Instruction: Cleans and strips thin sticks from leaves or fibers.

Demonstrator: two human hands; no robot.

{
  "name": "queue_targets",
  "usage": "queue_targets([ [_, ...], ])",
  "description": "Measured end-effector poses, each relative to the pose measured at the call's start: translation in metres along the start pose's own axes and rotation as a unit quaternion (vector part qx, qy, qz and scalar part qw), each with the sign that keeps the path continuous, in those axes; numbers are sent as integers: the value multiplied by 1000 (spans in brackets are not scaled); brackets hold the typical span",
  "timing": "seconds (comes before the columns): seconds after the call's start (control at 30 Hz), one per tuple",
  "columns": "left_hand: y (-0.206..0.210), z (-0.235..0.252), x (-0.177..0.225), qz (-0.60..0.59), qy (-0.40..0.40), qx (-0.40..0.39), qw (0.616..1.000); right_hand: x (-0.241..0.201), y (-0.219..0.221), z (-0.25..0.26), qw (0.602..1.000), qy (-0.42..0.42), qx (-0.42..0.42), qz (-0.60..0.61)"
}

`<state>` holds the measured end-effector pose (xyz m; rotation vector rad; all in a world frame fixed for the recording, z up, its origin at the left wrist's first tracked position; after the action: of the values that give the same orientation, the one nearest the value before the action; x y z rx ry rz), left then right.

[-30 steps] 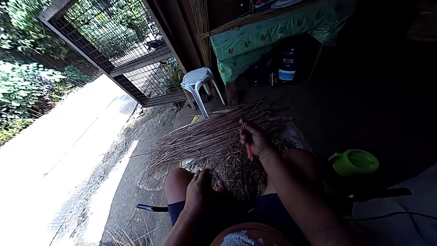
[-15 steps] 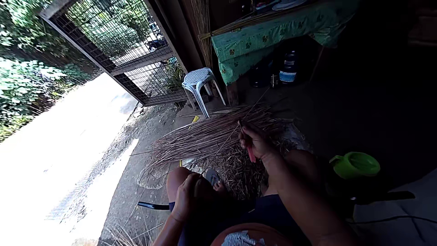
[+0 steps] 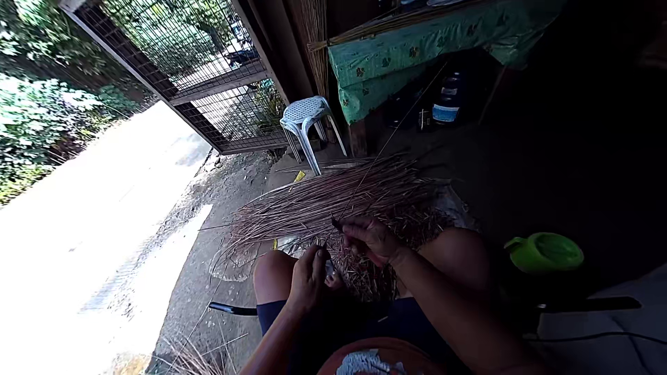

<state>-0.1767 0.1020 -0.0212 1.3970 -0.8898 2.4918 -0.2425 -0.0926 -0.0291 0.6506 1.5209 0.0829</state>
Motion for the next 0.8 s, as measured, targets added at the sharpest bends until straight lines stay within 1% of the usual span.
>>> queue_targets([
  [0.13,-3,-7,-3,34,37,-3,999,-13,-24,13,989,-4,141,52],
  [0.2,-4,-9,-4,72,66,-1,995,-15,-30,16,980,-6,183,77],
  [0.23,-3,-9,-5,87,74,2,993,-14,-31,16,979,-7,186,78],
  [0.27,-3,-9,-6,95,75,6,993,-12,-28,14,983,-5,173,66],
  [0.3,-2,-9,-7,100,72,11,992,-9,-23,10,989,3,138,45],
  [0.4,-1,-5,-7,105,60,18,993,1,-3,-2,999,40,2,-17],
  [0.43,-2,-4,-6,102,57,17,993,3,1,-4,999,45,-20,-25],
  [0.47,-4,-4,-5,93,52,15,994,2,1,-3,999,42,-19,-23],
  [0.5,-6,-4,-4,74,43,11,996,-1,-1,-1,999,35,1,-16],
  [0.57,-10,-6,-3,15,6,-6,1000,-10,-13,7,997,15,75,17],
  [0.6,-12,-7,-3,-36,-26,-18,999,-15,-21,11,992,6,119,40],
  [0.63,-12,-7,-5,-102,-69,-31,992,-18,-28,15,986,-5,153,62],
  [0.67,-13,-8,-6,-164,-114,-44,979,-19,-31,16,983,-15,165,73],
  [0.7,-11,-8,-6,-219,-160,-51,961,-19,-31,16,985,-21,154,72],
  [0.73,-9,-7,-4,-260,-201,-52,943,-16,-27,13,991,-19,122,59],
  [0.8,-4,-5,2,-320,-266,-49,908,-3,-10,4,1000,-1,23,14],
])
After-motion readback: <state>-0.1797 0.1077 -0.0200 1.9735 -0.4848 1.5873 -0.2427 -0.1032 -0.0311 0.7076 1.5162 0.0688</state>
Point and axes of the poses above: each hand's wrist, its own z-axis towards the middle knuckle, its own y-axis out of the palm, x = y × z, the point moved 3 cm from there along z, towards the middle knuckle, and after that the axes turned 12 degrees about x, right-handed, at the moved point
